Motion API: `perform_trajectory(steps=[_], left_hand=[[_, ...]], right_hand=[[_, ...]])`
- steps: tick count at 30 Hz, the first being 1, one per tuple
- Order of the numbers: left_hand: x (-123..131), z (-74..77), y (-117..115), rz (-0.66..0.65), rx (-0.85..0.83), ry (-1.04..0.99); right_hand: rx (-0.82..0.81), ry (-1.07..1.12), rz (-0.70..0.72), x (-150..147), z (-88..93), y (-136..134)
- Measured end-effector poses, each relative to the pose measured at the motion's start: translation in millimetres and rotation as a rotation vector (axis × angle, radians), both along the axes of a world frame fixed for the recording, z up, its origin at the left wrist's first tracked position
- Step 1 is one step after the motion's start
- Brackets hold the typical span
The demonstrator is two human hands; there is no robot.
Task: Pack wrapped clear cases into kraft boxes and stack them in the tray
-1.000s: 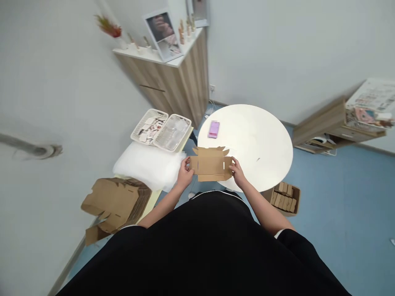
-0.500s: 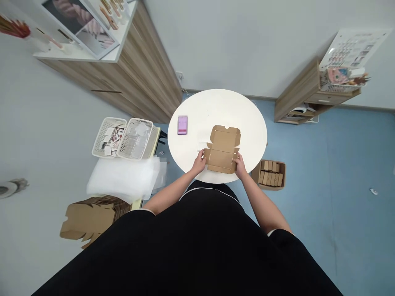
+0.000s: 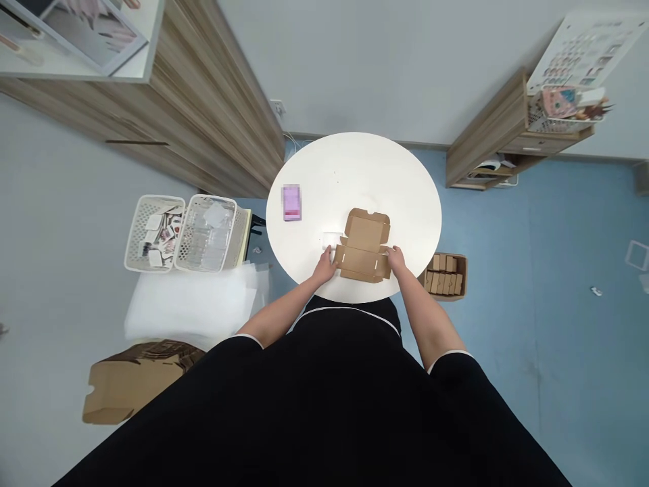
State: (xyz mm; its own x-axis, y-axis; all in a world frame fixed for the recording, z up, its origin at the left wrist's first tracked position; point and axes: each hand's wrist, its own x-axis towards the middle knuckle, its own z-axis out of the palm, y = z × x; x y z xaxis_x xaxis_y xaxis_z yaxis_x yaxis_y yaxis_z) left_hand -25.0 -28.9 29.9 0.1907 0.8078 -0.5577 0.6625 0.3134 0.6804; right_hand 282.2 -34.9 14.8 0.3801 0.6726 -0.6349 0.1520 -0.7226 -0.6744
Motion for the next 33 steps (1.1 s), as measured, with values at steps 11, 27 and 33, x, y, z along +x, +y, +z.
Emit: perform_trajectory(steps=[11, 27, 33], left_hand=[[9.3, -9.1, -9.4, -0.577, 0.127, 0.235], [37.0, 1.8, 16.7, -0.620, -0.076, 0.303], [38.6, 1.5, 23.5, -0.658, -0.042, 0.316]], right_hand=[[-0.107, -0.105, -0.081, 8.5, -31.5, 81.3], [0.059, 0.081, 0.138, 20.5, -4.6, 59.9], [-0.042, 0.102, 0.102, 25.8, 3.5, 61.6]])
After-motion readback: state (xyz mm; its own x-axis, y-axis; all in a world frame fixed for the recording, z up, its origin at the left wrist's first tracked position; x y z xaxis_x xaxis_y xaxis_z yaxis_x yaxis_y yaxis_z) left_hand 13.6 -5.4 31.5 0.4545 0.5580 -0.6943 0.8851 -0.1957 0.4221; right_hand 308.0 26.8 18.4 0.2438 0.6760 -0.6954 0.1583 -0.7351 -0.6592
